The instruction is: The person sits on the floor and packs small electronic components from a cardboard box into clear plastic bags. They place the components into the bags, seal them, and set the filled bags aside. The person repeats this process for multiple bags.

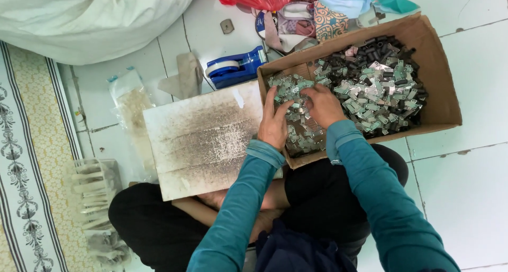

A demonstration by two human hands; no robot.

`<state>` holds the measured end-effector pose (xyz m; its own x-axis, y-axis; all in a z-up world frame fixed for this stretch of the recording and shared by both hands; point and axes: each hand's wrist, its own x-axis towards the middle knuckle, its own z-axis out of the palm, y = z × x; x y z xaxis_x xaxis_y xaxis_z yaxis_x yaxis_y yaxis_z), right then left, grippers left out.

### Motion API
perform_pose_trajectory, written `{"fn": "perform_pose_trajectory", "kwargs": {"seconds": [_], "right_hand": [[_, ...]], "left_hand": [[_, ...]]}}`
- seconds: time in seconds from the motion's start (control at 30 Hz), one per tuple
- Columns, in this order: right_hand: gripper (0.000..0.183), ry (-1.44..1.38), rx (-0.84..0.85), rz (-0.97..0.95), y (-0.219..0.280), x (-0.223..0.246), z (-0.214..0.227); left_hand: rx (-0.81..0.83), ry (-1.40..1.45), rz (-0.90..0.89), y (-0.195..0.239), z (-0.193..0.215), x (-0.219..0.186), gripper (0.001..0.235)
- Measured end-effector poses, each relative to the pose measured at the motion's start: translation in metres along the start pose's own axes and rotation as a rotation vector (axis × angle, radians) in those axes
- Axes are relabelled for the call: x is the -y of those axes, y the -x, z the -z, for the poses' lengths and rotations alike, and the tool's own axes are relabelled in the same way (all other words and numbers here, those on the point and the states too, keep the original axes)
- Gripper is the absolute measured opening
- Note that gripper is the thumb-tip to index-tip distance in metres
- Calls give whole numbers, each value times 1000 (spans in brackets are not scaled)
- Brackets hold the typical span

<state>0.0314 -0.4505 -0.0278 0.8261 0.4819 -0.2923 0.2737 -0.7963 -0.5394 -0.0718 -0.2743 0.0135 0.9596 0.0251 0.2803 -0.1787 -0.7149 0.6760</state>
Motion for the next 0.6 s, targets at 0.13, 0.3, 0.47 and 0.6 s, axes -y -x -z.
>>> {"fn": "perform_pose_trajectory", "kwargs": {"seconds": [0.13, 0.3, 0.47, 0.6], "right_hand": [[70, 227, 4, -22, 0, 32, 22], [69, 261, 152, -13, -4, 23, -5], [40, -86, 216, -14, -2, 24, 6], [49, 53, -25, 19, -22, 13, 9]], "left_hand": [[-66, 84, -44, -2, 4, -4, 44], [-68, 78, -27, -2, 6, -6, 43], [-181, 86, -18, -5, 4, -10, 62], [-184, 157, 1, -6, 6, -11, 69]]}}
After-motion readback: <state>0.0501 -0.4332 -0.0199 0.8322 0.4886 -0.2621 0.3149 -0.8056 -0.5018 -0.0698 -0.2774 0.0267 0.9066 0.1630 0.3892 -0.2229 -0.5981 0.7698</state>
